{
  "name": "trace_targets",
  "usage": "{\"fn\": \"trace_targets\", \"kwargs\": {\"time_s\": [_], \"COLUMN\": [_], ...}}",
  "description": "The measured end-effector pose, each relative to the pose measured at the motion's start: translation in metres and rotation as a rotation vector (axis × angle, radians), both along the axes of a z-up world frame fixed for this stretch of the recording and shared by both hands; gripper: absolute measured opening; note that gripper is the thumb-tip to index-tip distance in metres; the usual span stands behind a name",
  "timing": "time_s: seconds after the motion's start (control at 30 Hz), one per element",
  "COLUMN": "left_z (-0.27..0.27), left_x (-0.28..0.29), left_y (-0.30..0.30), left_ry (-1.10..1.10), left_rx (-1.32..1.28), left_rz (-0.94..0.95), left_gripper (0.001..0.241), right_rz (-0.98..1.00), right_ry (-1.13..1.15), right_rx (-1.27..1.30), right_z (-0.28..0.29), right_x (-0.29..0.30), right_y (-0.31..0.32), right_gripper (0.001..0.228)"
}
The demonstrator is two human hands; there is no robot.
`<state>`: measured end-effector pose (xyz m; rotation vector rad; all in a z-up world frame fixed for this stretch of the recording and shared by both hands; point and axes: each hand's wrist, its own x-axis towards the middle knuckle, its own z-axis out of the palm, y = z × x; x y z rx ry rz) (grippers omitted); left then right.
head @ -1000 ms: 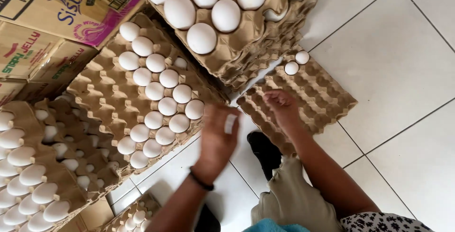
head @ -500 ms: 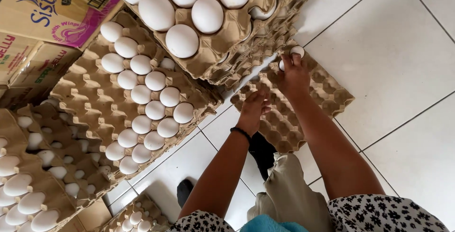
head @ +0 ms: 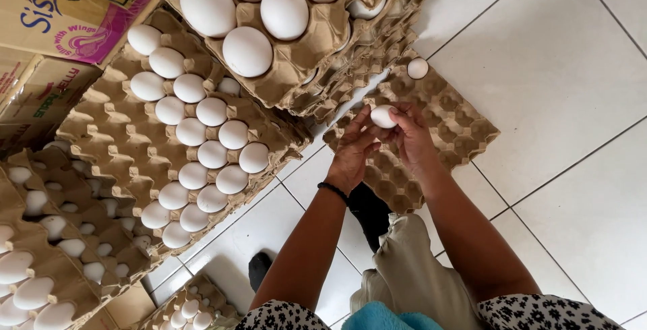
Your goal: Transferring and organizing eggs between cardboard trays on the floor of a storage area.
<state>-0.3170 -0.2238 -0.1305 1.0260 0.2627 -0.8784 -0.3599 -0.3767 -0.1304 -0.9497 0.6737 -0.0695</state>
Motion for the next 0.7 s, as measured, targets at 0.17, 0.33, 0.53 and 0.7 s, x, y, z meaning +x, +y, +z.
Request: {"fn": "trace_targets", "kwargs": {"time_s": [0.17, 0.33, 0.53, 0.7], "left_z": [0.001, 0.017, 0.017, -0.017], "left_x": [-0.008, -0.003, -0.002, -0.009], "left_y": [0.010, 0.016, 0.022, 0.030], "left_ry": [-0.090, -0.138, -0.105, -0.042], "left_rx": [-0.040, 0.020, 0.055, 0.024], "left_rz": [-0.028, -0.070, -0.119, 0.009], "left_gripper": [0.074, 0.073, 0.068, 0.059], "right_rz": [0.015, 0.053, 0.135, 0.228], "right_ry": [-0.033, -0.014, 0.052, 0.238], "right_rx": [0.281, 0.317, 0.346, -0.671], "right_z": [0.009, 0.014, 0.008, 0.000], "right_x": [-0.010, -0.011, -0.013, -0.002], "right_y": [0.017, 0.030, 0.032, 0.007], "right_gripper": [0.038, 0.043, 0.052, 0.015]}}
